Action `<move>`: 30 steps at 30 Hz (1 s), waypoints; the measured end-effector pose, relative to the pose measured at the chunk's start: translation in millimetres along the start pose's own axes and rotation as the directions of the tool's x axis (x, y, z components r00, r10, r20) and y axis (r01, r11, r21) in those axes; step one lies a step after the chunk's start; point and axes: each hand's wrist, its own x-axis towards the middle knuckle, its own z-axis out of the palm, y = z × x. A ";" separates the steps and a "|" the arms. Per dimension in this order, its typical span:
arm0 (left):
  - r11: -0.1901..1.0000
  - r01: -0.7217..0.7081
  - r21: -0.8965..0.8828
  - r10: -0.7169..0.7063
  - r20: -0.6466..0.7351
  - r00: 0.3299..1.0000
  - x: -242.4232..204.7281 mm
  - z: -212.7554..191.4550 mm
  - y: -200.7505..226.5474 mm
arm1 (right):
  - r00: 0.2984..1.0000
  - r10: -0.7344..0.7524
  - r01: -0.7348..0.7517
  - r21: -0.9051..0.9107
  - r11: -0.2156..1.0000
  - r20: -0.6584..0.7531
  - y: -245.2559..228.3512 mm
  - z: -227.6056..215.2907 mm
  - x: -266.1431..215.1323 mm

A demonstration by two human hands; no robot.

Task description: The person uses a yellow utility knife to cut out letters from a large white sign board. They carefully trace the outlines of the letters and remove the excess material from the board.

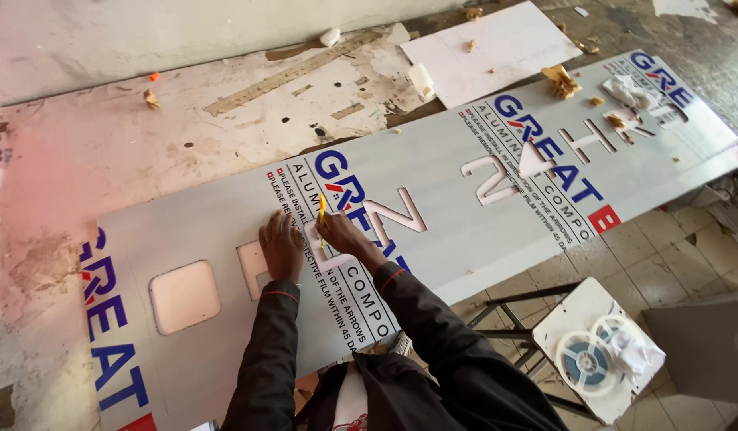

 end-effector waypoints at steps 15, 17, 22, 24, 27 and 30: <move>0.999 0.026 -0.041 -0.027 -0.030 0.999 -1.9 6.6 -1.0 | 0.994 0.108 -0.108 0.005 0.994 0.008 25.2 -28.5 -17.4; 0.998 0.040 -0.057 -0.040 -0.005 0.999 -1.3 1.4 0.7 | 0.995 0.097 -0.097 -0.042 0.994 -0.009 19.8 -42.0 -23.9; 0.998 0.037 -0.053 -0.036 0.017 0.999 -0.7 3.3 0.1 | 0.998 0.044 -0.046 -0.075 0.996 -0.035 19.8 -42.6 -25.2; 0.999 0.023 -0.031 -0.022 0.006 1.000 -1.4 5.7 -2.6 | 0.995 -0.039 0.028 -0.111 0.993 -0.094 -3.9 -45.3 -28.1; 0.999 0.025 -0.020 -0.025 0.002 1.000 -0.9 8.2 -1.4 | 0.990 -0.086 0.069 -0.149 0.986 -0.112 -16.3 -41.6 -25.3; 0.999 0.033 -0.010 -0.033 0.009 0.999 -1.4 5.9 -0.4 | 0.981 -0.154 0.135 -0.148 0.980 -0.122 -13.0 -26.4 -23.3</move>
